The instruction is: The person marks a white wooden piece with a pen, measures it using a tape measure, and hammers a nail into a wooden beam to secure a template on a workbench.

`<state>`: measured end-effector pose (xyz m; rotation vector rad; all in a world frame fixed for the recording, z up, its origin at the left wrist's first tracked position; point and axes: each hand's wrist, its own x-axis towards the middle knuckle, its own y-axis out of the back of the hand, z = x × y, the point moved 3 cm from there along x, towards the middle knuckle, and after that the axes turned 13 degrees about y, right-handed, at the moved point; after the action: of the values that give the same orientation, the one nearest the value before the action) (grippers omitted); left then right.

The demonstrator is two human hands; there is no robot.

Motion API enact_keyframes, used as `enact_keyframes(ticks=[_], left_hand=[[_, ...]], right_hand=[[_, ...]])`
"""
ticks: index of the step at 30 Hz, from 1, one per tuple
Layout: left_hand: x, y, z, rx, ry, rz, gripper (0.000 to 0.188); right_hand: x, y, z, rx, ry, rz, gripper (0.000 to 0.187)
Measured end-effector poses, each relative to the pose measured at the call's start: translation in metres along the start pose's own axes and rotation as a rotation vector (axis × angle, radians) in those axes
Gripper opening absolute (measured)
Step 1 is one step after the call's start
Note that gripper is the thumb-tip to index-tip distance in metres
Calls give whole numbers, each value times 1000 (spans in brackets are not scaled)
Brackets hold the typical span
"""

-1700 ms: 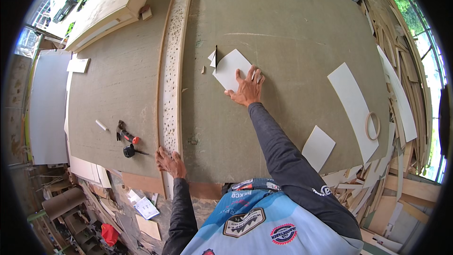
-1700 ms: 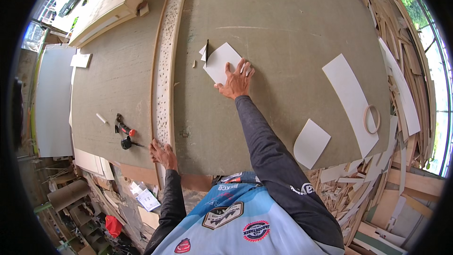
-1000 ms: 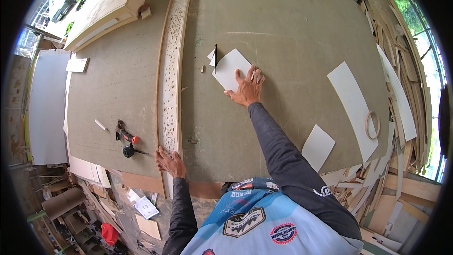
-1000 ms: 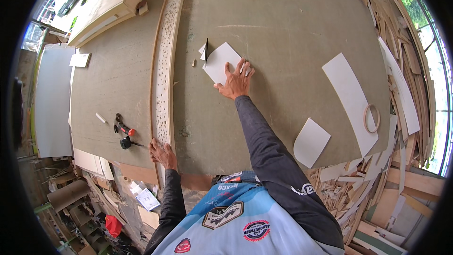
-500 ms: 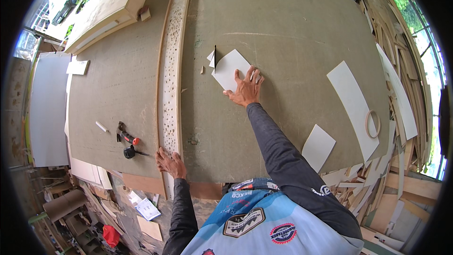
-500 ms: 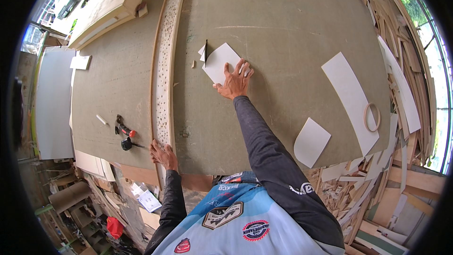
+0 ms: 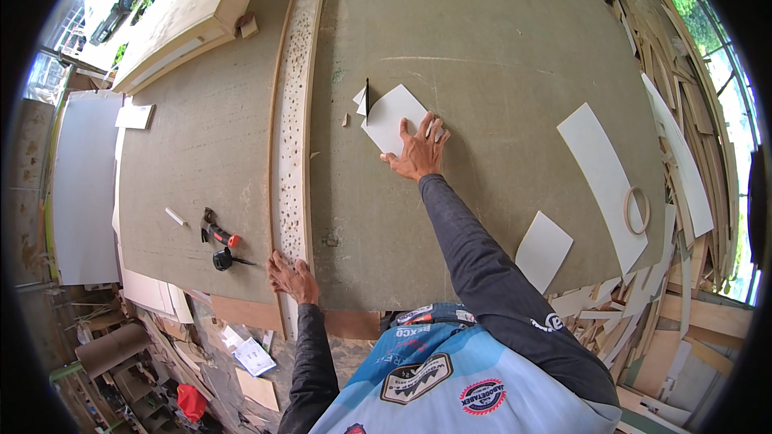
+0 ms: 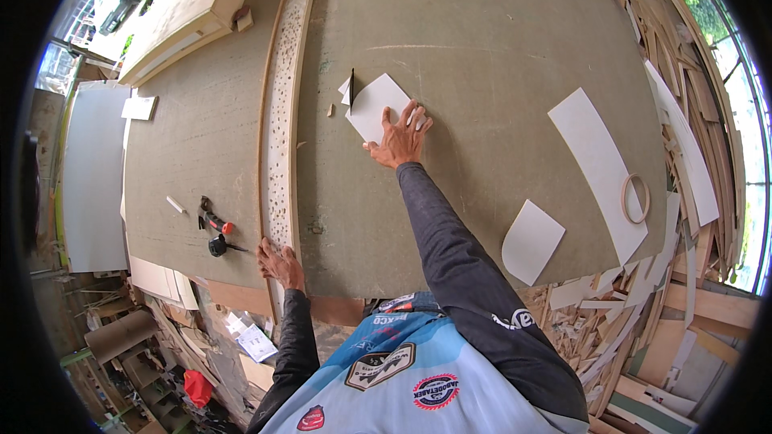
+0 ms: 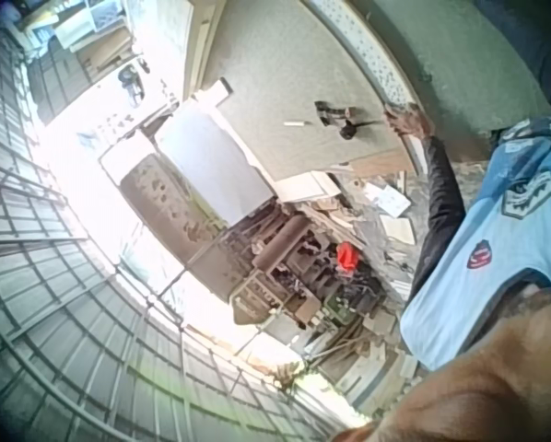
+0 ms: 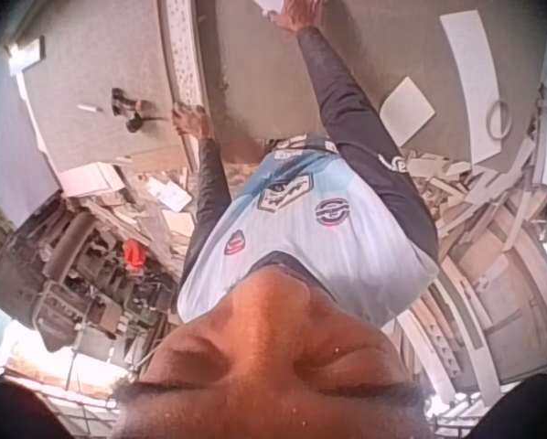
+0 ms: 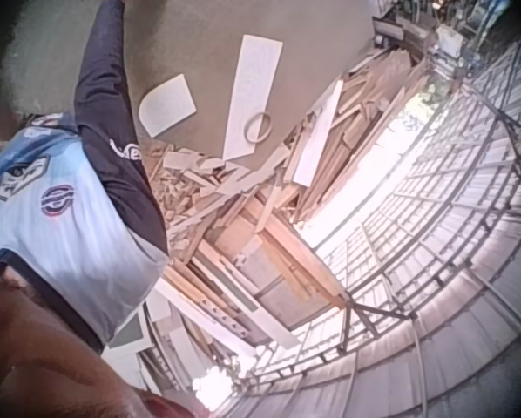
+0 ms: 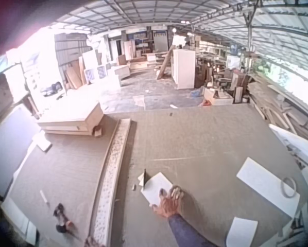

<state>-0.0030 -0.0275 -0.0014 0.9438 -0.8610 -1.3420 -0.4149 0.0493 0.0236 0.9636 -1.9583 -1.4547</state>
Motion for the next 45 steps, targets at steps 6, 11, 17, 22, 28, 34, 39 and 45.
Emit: enact_keyframes(ticks=[6, 11, 17, 22, 28, 34, 39, 45], left_hand=[[0, 1, 0, 2, -13, -4, 69], [0, -1, 0, -13, -5, -8, 68], [0, -1, -2, -12, -9, -2, 68], [-1, 0, -1, -5, -14, 2, 68], [-1, 1, 0, -9, -13, -1, 68], [-3, 6, 7, 9, -14, -4, 69], [-4, 9, 10, 17, -4, -12, 69], [-1, 3, 2, 8, -11, 6, 68]], right_hand=[[1, 1, -1, -9, -10, -8, 95], [2, 2, 0, -10, -20, -23, 95], [2, 0, -2, -3, -20, -18, 95], [2, 0, -2, 3, -26, -12, 95], [3, 2, -4, 11, -36, -10, 95], [4, 2, -4, 17, -47, 2, 95], [6, 2, -6, 16, -58, 11, 95], [11, 7, -7, 6, -86, 29, 95]])
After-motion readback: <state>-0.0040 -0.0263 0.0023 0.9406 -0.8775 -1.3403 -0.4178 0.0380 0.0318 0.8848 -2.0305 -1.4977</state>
